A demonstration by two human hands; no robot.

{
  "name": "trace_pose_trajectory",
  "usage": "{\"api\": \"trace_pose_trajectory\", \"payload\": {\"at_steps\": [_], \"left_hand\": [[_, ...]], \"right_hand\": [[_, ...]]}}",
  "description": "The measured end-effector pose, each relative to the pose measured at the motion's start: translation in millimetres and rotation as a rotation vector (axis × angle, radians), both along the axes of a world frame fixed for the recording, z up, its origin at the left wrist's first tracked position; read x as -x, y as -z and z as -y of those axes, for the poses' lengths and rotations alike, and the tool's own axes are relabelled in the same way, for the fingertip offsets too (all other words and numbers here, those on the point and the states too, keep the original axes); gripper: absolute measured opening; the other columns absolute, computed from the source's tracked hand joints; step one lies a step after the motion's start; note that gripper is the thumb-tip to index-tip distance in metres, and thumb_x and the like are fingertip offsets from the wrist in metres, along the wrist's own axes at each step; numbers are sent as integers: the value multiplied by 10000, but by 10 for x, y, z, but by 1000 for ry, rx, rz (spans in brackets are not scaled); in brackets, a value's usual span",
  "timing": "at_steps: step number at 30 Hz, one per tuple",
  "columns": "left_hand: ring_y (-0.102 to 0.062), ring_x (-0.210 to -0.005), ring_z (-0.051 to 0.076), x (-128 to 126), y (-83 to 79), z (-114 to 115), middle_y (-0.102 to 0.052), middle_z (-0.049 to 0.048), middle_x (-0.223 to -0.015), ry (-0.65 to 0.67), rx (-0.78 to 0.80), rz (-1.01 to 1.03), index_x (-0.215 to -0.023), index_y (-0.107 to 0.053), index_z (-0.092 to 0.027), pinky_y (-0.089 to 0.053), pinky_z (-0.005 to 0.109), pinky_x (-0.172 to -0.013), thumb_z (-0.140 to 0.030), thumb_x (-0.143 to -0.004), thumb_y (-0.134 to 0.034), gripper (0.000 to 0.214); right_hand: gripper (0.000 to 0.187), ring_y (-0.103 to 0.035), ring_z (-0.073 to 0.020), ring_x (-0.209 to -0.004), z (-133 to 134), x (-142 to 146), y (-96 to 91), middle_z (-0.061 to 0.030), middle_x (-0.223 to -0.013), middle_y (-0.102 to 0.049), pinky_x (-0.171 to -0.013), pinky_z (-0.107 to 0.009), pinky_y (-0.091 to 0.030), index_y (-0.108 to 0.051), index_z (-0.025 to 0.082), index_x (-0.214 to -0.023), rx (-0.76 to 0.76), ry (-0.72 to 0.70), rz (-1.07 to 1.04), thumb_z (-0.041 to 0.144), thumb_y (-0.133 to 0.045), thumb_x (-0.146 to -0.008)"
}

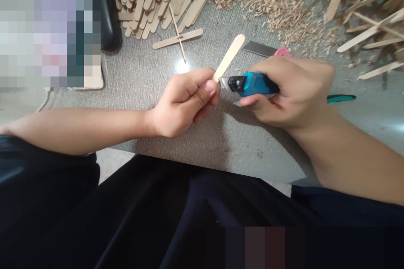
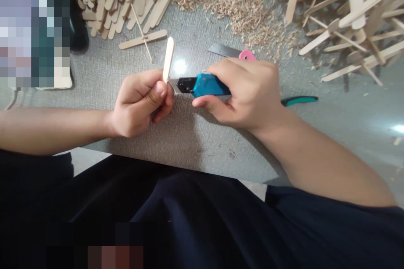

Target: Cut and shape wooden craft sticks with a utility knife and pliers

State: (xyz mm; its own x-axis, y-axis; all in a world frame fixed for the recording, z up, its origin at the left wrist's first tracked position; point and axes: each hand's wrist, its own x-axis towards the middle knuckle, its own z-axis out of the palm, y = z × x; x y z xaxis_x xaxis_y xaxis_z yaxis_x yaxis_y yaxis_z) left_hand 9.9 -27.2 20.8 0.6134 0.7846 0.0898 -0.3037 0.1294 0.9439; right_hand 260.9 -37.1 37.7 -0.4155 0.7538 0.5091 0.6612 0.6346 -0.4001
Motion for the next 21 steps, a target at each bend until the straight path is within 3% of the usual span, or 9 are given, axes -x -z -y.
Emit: {"api": "trace_pose_trajectory", "payload": {"at_steps": [2, 5, 10, 16, 19, 21], "left_hand": [[-421, -444, 89, 14, -53, -1, -491, -63, -575, 7, 31, -60, -871, -604, -250, -365, 291, -456, -718, -1129, -653, 536], [-395, -431, 74, -2, -74, -13, -445, -80, -547, 1, 11, 26, -839, -585, -250, -322, 276, -433, -714, -1121, -676, 550], [-411, -471, 74, -26, -38, -61, -430, -75, -577, 35, -59, 40, -817, -573, -252, -339, 266, -435, -692, -1114, -704, 547], [-441, -504, 92, -14, -42, -72, -450, -59, -582, 69, -125, -128, -800, -538, -262, -389, 280, -459, -819, -1109, -592, 639], [-447, -503, 98, -10, -117, -47, -445, -63, -581, 5, -86, -117, -810, -539, -265, -372, 289, -456, -857, -1085, -587, 654], [-411, -481, 89, 6, -193, -33, -434, -75, -572, -20, -28, -111, -829, -562, -259, -329, 297, -445, -826, -1081, -610, 622]], "right_hand": [[674, -680, -177, -649, 3, 4, 13, -41, -787, -743, -585, -358, -349, -729, 213, -965, -21, -5, -23, 825, -532, -1167], [703, -664, -188, -661, 23, 3, 6, -44, -768, -718, -616, -364, -376, -741, 217, -970, 21, 24, -4, 839, -486, -1172], [824, -665, -210, -676, 59, -12, -69, -50, -773, -708, -640, -381, -392, -727, 246, -958, 219, 44, 142, 901, -273, -1165], [809, -584, -171, -599, 65, -15, -59, -13, -708, -638, -607, -358, -326, -689, 246, -930, 186, 0, 117, 882, -254, -1179], [838, -612, -197, -628, 60, -8, -44, -34, -737, -656, -634, -378, -352, -695, 254, -960, 249, 42, 167, 904, -209, -1164], [803, -619, -197, -634, 53, -7, -30, -32, -738, -663, -639, -382, -354, -702, 245, -976, 192, 46, 121, 883, -257, -1176]]}}
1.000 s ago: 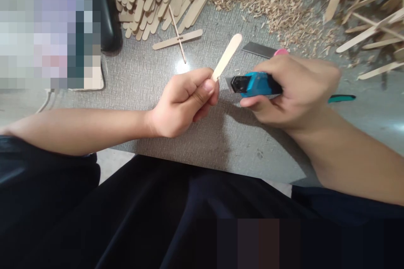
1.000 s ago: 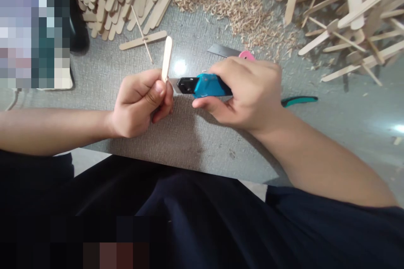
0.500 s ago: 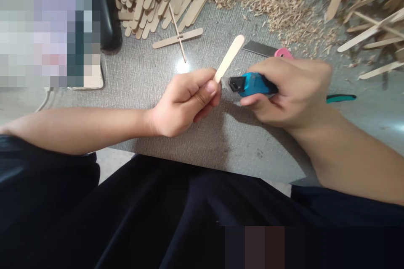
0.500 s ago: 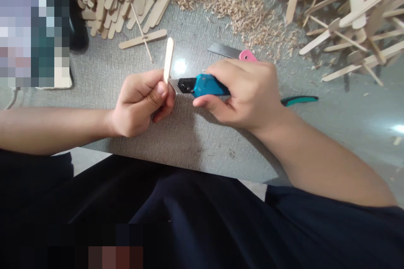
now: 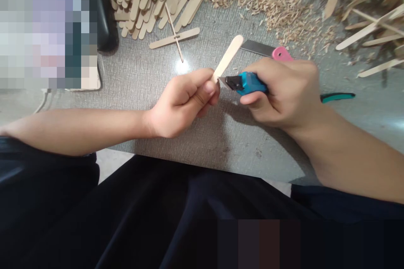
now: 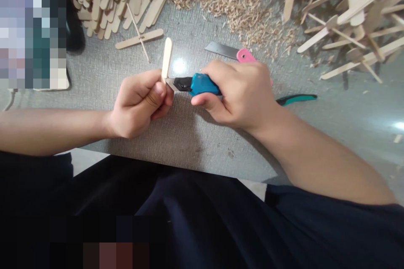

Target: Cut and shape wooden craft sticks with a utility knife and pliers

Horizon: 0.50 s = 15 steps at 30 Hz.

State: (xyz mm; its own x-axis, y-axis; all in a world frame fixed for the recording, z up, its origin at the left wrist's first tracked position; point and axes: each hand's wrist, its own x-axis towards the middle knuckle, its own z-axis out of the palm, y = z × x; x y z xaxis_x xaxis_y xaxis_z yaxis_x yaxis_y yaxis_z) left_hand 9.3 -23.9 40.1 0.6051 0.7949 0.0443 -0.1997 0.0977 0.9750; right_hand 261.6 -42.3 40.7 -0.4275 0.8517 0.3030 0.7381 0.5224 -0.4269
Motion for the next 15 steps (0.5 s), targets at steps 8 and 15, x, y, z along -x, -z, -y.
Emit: {"api": "trace_pose_trajectory", "payload": {"at_steps": [8, 15], "left_hand": [[-376, -433, 65, -26, 212, 12, -424, -81, -566, -4, -68, 259, -932, -657, -238, -278, 253, -384, -598, -1135, -707, 417], [-394, -466, 97, -46, 247, 12, -419, -62, -566, -20, -20, 61, -832, -567, -265, -303, 289, -413, -839, -1081, -619, 628]], "right_hand": [[782, -622, -193, -629, 2, -2, -1, -23, -731, -667, -628, -382, -342, -695, 246, -972, -41, -14, 2, 836, -236, -1205], [865, -590, -213, -623, 8, -15, -61, -41, -709, -619, -636, -385, -333, -698, 249, -943, 79, -2, 69, 901, -172, -1160]]}}
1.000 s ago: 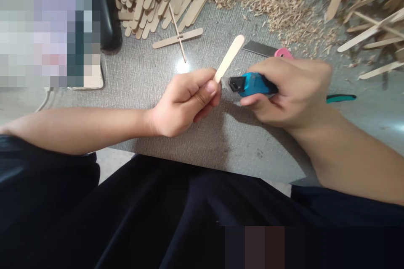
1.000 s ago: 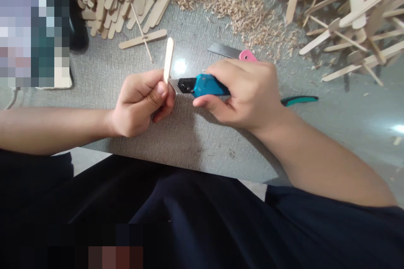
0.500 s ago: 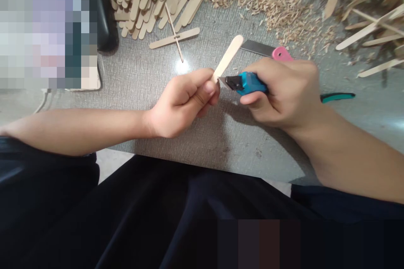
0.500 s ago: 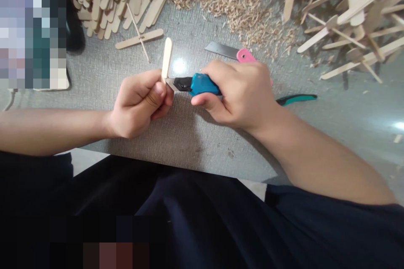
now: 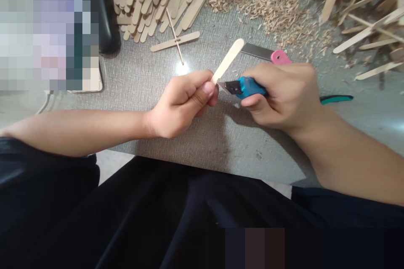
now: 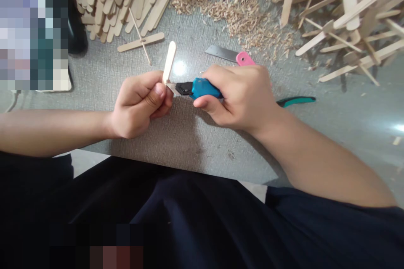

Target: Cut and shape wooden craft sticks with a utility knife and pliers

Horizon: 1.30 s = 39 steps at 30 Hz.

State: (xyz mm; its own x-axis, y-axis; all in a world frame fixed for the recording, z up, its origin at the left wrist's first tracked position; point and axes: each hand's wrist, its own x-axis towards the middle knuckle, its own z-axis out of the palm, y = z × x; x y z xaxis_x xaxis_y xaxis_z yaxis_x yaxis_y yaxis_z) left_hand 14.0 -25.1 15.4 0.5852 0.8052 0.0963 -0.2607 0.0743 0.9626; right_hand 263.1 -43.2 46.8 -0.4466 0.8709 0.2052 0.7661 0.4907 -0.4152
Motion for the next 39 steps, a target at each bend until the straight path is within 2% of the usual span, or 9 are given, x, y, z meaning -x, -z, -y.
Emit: {"api": "trace_pose_trajectory", "payload": {"at_steps": [2, 4, 11, 17, 24, 28, 31, 34, 39], "left_hand": [[-409, -492, 112, 11, -15, -6, -421, -52, -577, -3, -30, -52, -816, -556, -271, -324, 310, -440, -927, -1038, -584, 693], [-429, -525, 123, 25, -14, -11, -435, -41, -605, -10, -62, -76, -818, -561, -271, -348, 323, -472, -933, -1048, -548, 701], [-407, -557, 128, 54, -20, -33, -456, -31, -641, 56, -124, -105, -822, -543, -271, -385, 337, -517, -876, -1101, -511, 667], [-467, -574, 134, 78, -81, -57, -491, -26, -653, 125, -154, -81, -842, -553, -268, -448, 346, -538, -800, -1131, -541, 605], [-546, -615, 125, 103, -65, -14, -541, -31, -701, 121, -239, -26, -895, -559, -262, -509, 329, -592, -702, -1155, -591, 512], [-556, -623, 120, 95, -41, 5, -568, -26, -729, 75, -281, -7, -921, -561, -261, -501, 310, -573, -662, -1164, -603, 471], [-533, -596, 109, 74, -44, -5, -541, -36, -708, 57, -273, -5, -928, -568, -261, -485, 291, -546, -628, -1189, -568, 450], [-487, -558, 101, 52, -53, -19, -512, -38, -682, 51, -227, -49, -878, -551, -260, -446, 287, -504, -654, -1195, -527, 506], [-434, -515, 73, 41, -51, -13, -450, -61, -640, -4, -232, 25, -864, -570, -249, -387, 260, -476, -575, -1206, -575, 472]], "right_hand": [[876, -592, -214, -631, -5, -10, -17, -42, -707, -613, -641, -384, -343, -701, 251, -947, 52, -10, 3, 913, -164, -1151], [852, -578, -207, -611, -15, -19, -17, -30, -685, -590, -624, -378, -338, -689, 256, -935, 59, -30, -26, 915, -194, -1152], [758, -470, -151, -521, -37, -6, -1, 21, -647, -537, -560, -344, -298, -619, 245, -884, -26, -104, -99, 840, -272, -1200], [748, -507, -170, -556, -9, -19, -60, 10, -660, -541, -569, -357, -315, -581, 258, -881, 66, -113, -79, 854, -255, -1193], [661, -489, -163, -552, -26, -13, -31, 22, -668, -536, -514, -340, -308, -541, 252, -881, 3, -208, -135, 804, -387, -1210], [715, -484, -167, -543, 9, 48, -38, 14, -656, -537, -523, -347, -331, -564, 249, -866, -22, -150, -102, 853, -361, -1190], [793, -553, -176, -595, 42, 75, -15, -5, -711, -586, -576, -354, -371, -610, 252, -889, -32, -61, -39, 886, -237, -1184], [861, -627, -168, -665, 38, 69, 51, 1, -751, -616, -626, -338, -392, -685, 252, -944, -135, 3, -37, 921, -192, -1168], [763, -600, -137, -652, -27, 48, 147, 17, -773, -662, -621, -323, -356, -721, 231, -993, -367, -28, -157, 916, -428, -1155]]}}
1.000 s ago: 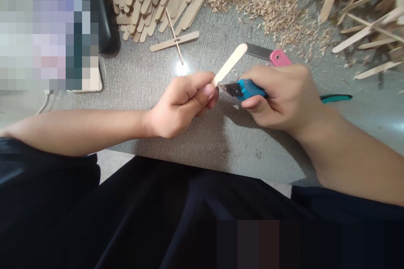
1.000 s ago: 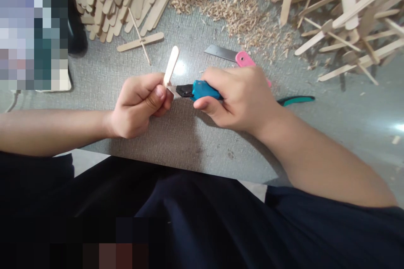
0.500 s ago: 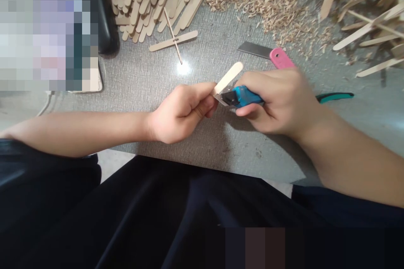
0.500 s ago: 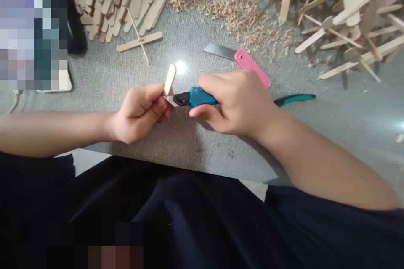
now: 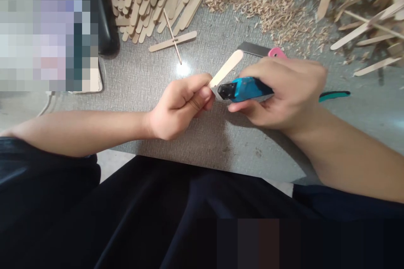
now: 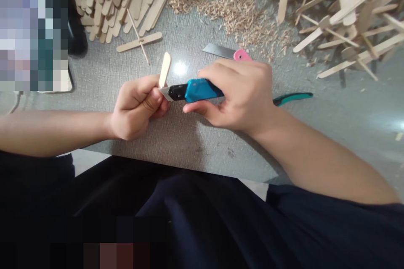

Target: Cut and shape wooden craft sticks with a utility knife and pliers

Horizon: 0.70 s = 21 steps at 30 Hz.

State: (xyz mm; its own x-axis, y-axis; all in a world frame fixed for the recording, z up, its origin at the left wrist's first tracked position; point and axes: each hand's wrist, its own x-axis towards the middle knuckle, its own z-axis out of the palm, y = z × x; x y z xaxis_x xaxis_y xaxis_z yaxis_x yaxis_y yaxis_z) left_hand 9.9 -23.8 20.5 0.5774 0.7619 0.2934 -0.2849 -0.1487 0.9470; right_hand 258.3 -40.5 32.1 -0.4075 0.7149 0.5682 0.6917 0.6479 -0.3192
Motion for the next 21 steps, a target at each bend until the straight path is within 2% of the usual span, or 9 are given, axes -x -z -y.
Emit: {"api": "trace_pose_trajectory", "payload": {"at_steps": [3, 9, 15, 19, 21], "left_hand": [[-410, -496, 62, -1, 0, 21, -430, -70, -625, -27, 4, 46, -882, -593, -245, -366, 248, -459, -565, -1200, -602, 451], [-401, -468, 64, -15, 25, 61, -460, -66, -614, -37, 52, 38, -886, -598, -251, -342, 243, -420, -650, -1181, -588, 497], [-408, -461, 68, -13, 28, 39, -473, -60, -600, -32, 81, 25, -867, -587, -251, -351, 247, -414, -777, -1143, -555, 594], [-405, -456, 75, -20, -4, 12, -460, -59, -582, -36, 106, -37, -835, -560, -255, -361, 262, -413, -881, -1093, -527, 678], [-401, -456, 74, -18, -7, 10, -456, -60, -581, -38, 111, -46, -832, -558, -256, -356, 261, -413, -876, -1101, -523, 677]], "right_hand": [[728, -565, -140, -633, -20, -3, -7, 12, -753, -636, -626, -324, -341, -739, 224, -992, -43, -9, -30, 906, -527, -1131], [835, -558, -161, -579, -26, -7, -44, -19, -679, -605, -576, -344, -366, -772, 218, -916, -46, 34, 16, 973, -465, -1101], [787, -553, -166, -585, -45, -12, -22, -3, -666, -598, -582, -352, -390, -748, 238, -893, -86, 42, -23, 966, -516, -1085], [675, -611, -169, -644, -27, -15, -39, -8, -738, -647, -647, -352, -406, -758, 236, -986, -17, 11, -72, 854, -545, -1153], [635, -650, -168, -661, -16, -14, -53, -21, -785, -704, -643, -346, -407, -762, 224, -1010, 32, -29, -61, 807, -567, -1171]]}}
